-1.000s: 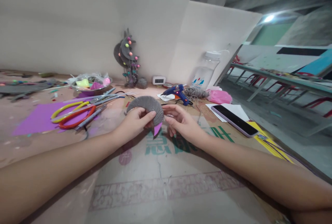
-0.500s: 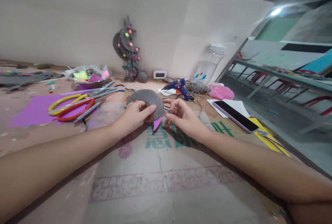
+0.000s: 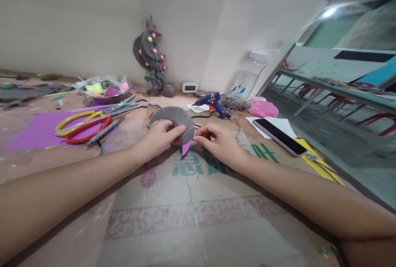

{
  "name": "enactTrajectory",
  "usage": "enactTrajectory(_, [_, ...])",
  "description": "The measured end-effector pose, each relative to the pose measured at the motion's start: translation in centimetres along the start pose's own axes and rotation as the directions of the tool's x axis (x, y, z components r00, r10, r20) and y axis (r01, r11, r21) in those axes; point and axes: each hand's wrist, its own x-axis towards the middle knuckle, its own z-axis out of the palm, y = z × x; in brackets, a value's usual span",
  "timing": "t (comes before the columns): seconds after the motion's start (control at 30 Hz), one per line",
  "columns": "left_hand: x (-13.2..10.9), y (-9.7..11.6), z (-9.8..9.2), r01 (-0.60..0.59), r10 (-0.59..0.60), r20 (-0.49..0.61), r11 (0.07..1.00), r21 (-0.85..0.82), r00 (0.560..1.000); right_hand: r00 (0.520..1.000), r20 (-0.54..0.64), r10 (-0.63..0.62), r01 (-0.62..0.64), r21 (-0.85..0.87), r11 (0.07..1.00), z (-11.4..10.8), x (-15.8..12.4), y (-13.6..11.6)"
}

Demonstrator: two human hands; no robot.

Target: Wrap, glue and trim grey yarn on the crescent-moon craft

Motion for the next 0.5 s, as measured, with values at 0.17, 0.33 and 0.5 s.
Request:
enactTrajectory(0.17, [-0.14, 0.51, 0.12, 0.047, -0.046, 0.022, 0.998, -0.042, 0.999, 0.999, -0.004, 0.051, -0.051, 0.015, 0.999, 0.08, 0.04, -0.25])
enactTrajectory(0.33, [-0.06, 0.25, 0.17, 0.045, -0.042, 0.033, 0.993, -0.11, 0.999, 0.996, -0.002, 0.084, -0.084, 0.034, 0.996, 0.1, 0.09, -0.32])
enactTrajectory(0.5, [-0.01, 0.24, 0.17, 0.044, -0.04, 0.03, 0.989, -0.14, 0.999, 0.995, 0.023, 0.096, -0.098, 0.064, 0.993, -0.05, 0.12, -0.23])
